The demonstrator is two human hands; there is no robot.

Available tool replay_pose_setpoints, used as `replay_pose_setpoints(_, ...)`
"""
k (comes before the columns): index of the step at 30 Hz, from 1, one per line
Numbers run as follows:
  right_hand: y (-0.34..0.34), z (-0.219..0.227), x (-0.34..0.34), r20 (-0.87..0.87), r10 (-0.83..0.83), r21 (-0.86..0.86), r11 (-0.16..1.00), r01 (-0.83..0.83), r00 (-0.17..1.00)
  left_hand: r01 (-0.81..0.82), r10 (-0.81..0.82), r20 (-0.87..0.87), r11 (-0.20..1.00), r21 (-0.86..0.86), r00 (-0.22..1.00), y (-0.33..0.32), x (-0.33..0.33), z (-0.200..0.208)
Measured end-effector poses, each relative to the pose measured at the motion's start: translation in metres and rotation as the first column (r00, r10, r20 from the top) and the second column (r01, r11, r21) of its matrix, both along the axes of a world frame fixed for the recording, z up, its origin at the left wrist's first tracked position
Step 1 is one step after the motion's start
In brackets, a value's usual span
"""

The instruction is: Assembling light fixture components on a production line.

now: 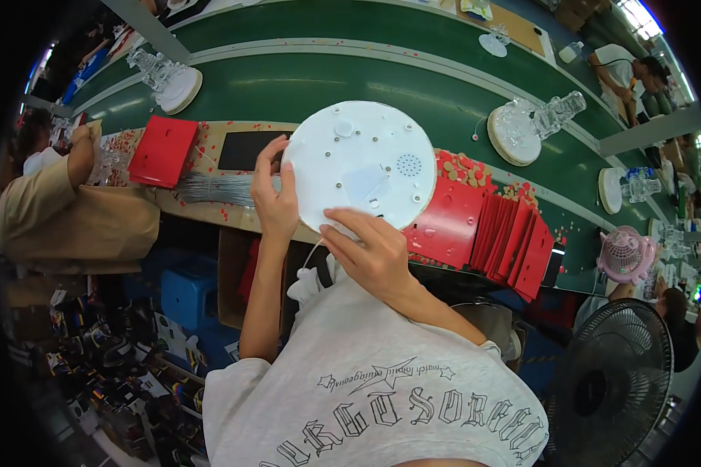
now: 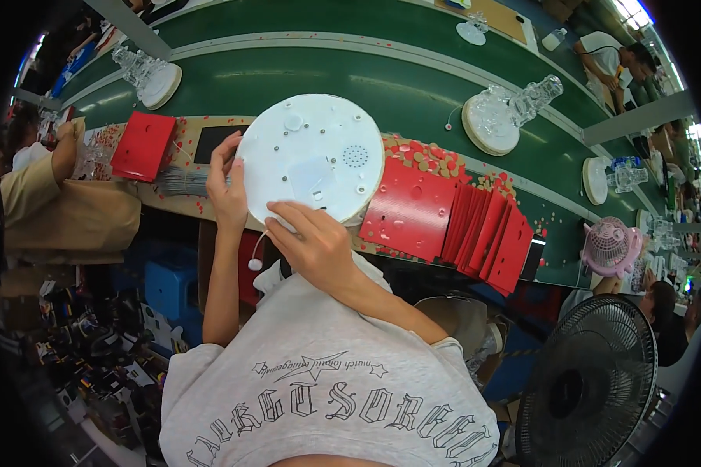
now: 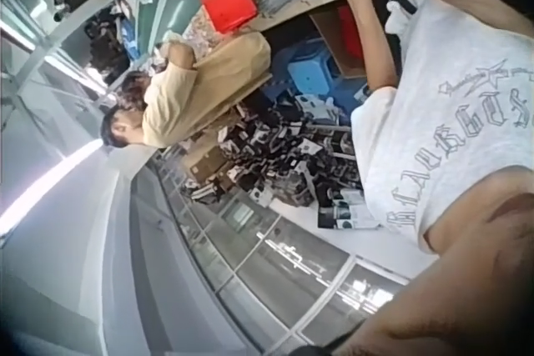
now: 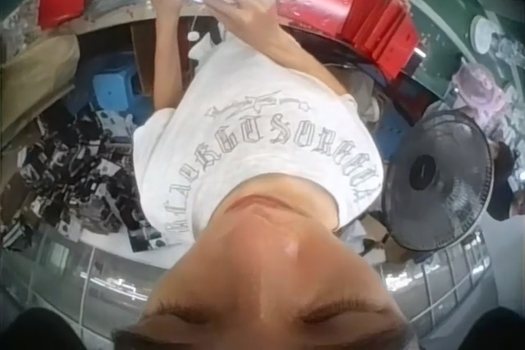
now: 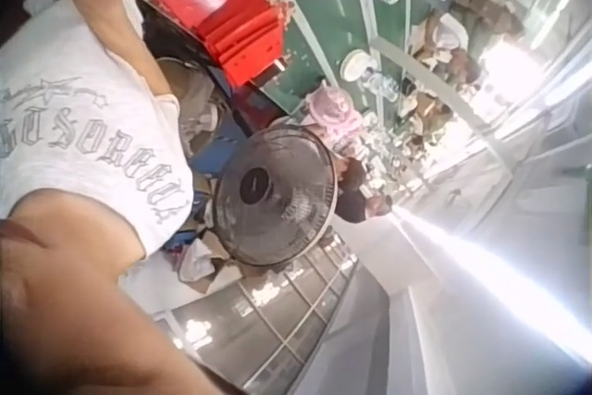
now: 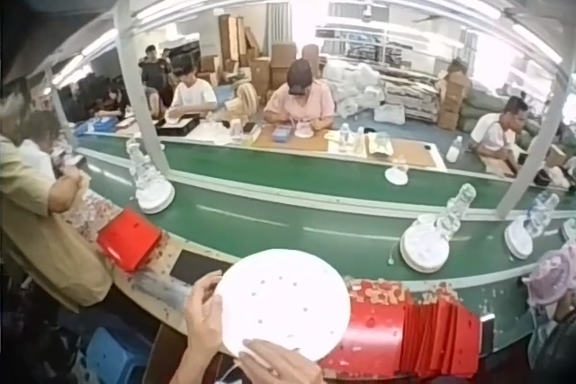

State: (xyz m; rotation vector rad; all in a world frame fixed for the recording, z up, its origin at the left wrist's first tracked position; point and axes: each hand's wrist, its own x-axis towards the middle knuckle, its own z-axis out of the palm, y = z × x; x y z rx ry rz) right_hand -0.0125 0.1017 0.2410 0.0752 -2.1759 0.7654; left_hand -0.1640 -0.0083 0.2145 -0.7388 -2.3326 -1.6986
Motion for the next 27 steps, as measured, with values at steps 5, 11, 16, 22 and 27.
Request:
replay_pose_setpoints(5, -0.013, -0.016, 0.000, -0.048, -0.090, 0.166, 0.981, 0.097, 0.995, 0.014, -0.029, 0.139, 0.994, 0.108, 0.990, -0.008, 0.000, -0.014)
replay_pose_setpoints(11, -0.008, -0.021, -0.001, -0.097, -0.101, 0.167, 0.979, 0.116, 0.990, -0.021, 0.033, 0.054, 0.976, -0.216, 0.998, -0.033, 0.017, 0.031)
replay_pose_setpoints(16, -0.017, -0.019, -0.018, -0.152, -0.151, 0.080, 0.983, 0.165, 0.977, 0.208, -0.094, 0.372, 0.938, -0.279, 0.924, -0.043, 0.057, 0.062)
replay_pose_setpoints(22, -0.015, -0.018, -0.015, -0.086, -0.204, 0.029, 0.978, 0.207, 0.975, 0.308, -0.255, 0.655, 0.951, 0.036, 0.712, -0.041, 0.053, 0.033)
replay_pose_setpoints(27, 0.041, -0.036, 0.045, -0.142, -0.419, 0.023, 0.904, 0.426, 0.897, 0.264, -0.415, 0.734, 0.910, 0.321, 0.537, -0.048, 0.037, 0.028)
